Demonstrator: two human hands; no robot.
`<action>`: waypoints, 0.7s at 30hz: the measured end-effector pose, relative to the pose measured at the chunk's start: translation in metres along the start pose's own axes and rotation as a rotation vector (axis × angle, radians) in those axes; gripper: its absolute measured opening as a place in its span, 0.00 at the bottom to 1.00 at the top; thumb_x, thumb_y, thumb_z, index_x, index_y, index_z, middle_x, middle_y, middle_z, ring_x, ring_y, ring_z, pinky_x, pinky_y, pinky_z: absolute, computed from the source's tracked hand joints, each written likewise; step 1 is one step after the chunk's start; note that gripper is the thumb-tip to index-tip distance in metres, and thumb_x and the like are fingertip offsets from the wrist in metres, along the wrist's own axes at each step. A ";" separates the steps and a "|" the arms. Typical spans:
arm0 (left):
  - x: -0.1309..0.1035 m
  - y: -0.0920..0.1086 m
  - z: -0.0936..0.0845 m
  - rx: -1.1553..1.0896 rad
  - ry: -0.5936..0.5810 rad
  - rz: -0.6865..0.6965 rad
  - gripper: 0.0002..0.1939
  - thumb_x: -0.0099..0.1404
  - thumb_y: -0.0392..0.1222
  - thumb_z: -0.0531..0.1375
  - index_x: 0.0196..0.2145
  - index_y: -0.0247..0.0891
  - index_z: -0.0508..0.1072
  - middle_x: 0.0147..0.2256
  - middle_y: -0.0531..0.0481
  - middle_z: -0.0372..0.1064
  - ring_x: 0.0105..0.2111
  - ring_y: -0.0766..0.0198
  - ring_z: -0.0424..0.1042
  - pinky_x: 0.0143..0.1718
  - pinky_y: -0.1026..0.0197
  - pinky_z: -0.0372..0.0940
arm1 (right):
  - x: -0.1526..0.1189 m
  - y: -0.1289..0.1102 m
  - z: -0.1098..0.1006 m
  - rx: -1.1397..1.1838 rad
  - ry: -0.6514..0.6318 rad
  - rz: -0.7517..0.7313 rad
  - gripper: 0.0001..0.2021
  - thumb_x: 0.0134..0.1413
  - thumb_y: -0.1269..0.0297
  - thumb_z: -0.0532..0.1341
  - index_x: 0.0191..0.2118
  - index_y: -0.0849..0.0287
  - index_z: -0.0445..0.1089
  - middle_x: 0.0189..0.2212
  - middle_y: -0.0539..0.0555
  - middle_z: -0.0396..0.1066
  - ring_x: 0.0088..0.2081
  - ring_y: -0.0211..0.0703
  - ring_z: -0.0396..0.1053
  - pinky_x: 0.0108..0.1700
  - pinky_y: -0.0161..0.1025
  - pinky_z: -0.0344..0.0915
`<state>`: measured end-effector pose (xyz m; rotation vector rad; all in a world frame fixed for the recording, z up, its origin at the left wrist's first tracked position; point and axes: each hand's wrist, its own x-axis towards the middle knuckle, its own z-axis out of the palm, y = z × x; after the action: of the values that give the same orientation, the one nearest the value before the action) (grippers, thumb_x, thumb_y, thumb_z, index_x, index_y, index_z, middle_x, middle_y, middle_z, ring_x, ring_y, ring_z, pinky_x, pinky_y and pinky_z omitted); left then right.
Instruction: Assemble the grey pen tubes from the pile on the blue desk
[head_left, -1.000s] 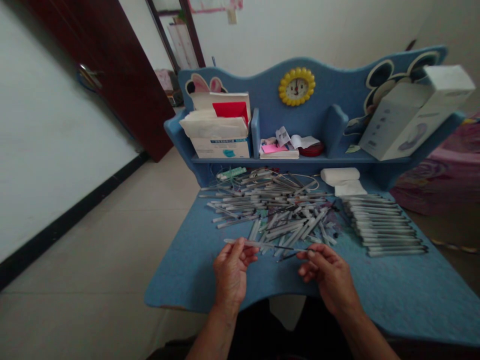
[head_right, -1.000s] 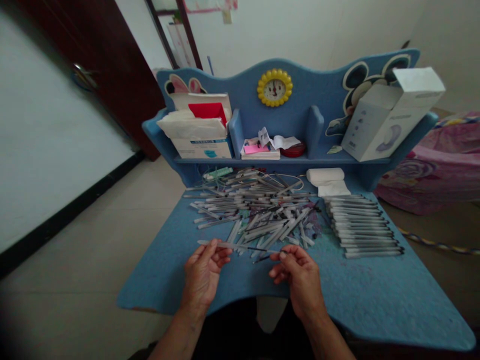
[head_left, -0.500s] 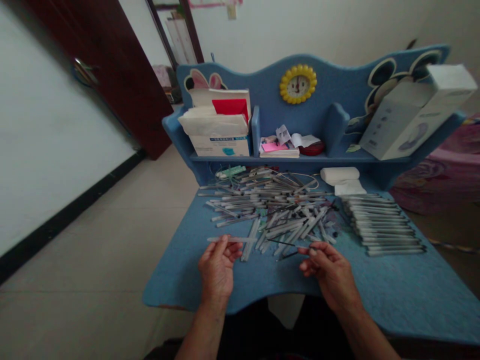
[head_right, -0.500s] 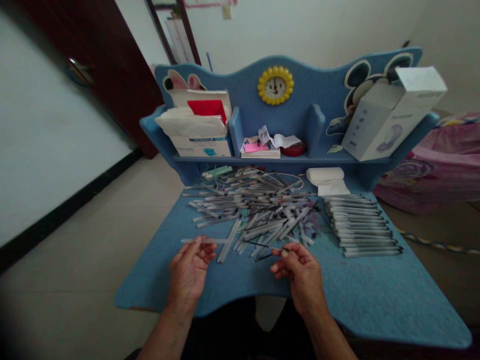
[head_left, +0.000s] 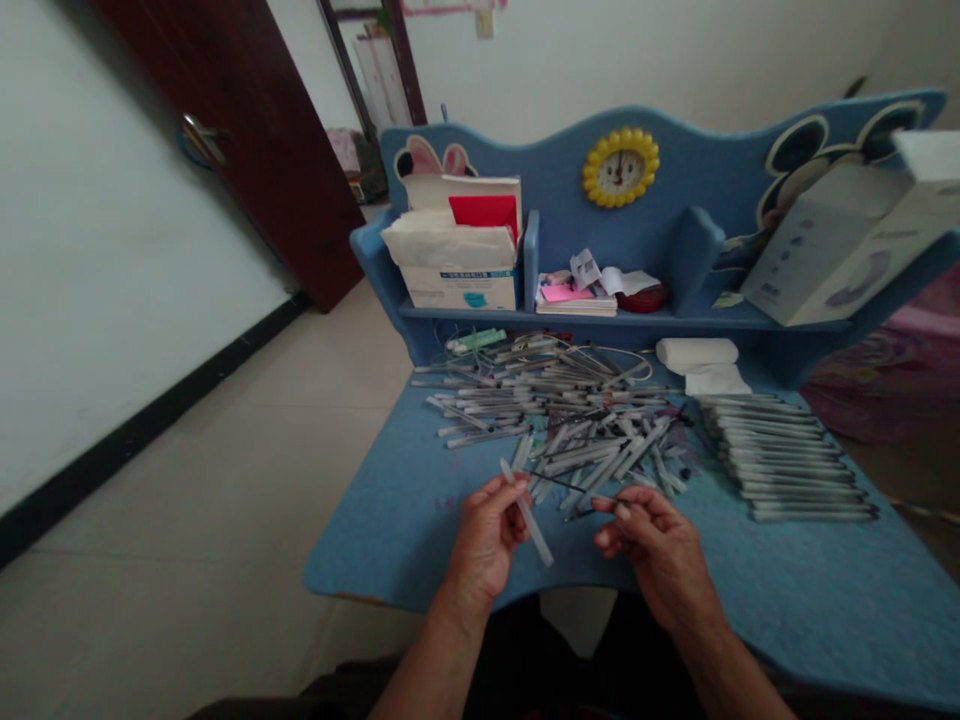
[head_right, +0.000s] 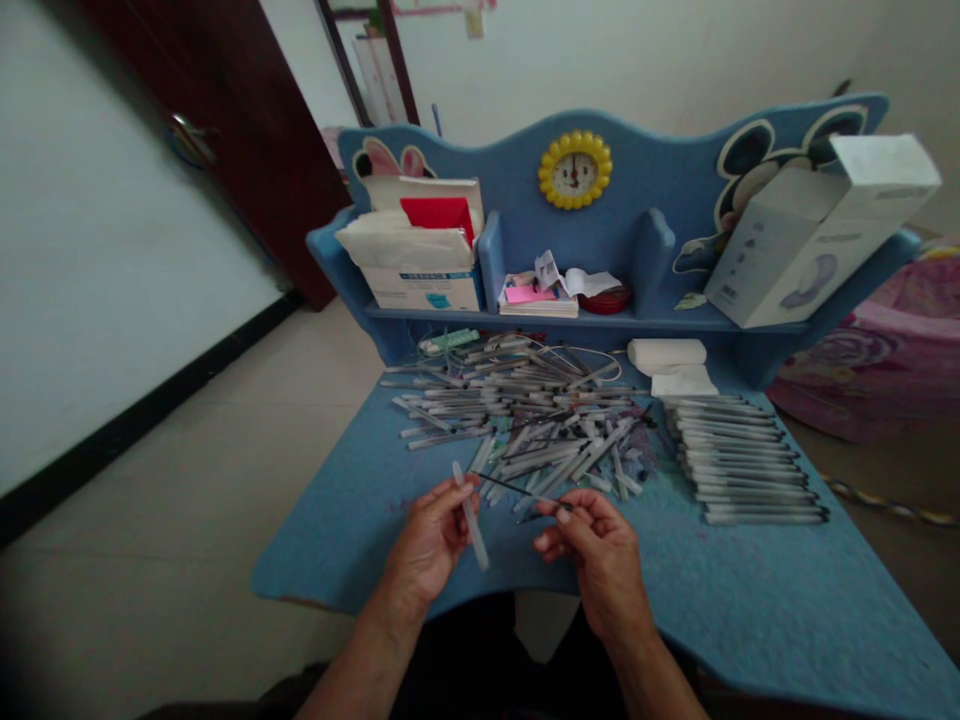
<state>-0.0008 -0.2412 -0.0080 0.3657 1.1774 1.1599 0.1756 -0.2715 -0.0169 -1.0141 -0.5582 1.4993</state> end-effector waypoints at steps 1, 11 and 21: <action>0.001 -0.001 0.003 -0.020 -0.009 0.001 0.13 0.45 0.39 0.65 0.30 0.33 0.71 0.18 0.56 0.64 0.14 0.75 0.60 0.14 0.73 0.53 | -0.001 0.000 0.002 -0.002 -0.009 0.003 0.13 0.41 0.63 0.67 0.32 0.60 0.64 0.32 0.55 0.75 0.21 0.37 0.71 0.22 0.32 0.66; 0.002 0.003 0.007 -0.157 -0.032 0.048 0.11 0.42 0.35 0.66 0.24 0.33 0.68 0.19 0.57 0.63 0.15 0.77 0.59 0.13 0.74 0.48 | -0.001 0.011 0.014 -0.028 -0.085 0.030 0.13 0.41 0.62 0.67 0.31 0.60 0.64 0.31 0.55 0.75 0.21 0.37 0.70 0.23 0.33 0.65; 0.014 0.010 0.002 -0.069 0.222 0.247 0.10 0.42 0.38 0.63 0.19 0.35 0.63 0.14 0.60 0.55 0.14 0.76 0.53 0.13 0.73 0.46 | 0.009 0.025 0.024 -0.325 -0.073 0.005 0.14 0.43 0.57 0.65 0.33 0.60 0.65 0.25 0.53 0.74 0.19 0.37 0.68 0.22 0.32 0.62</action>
<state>-0.0050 -0.2246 -0.0070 0.3427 1.3067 1.4824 0.1421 -0.2635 -0.0273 -1.2119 -0.8726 1.4831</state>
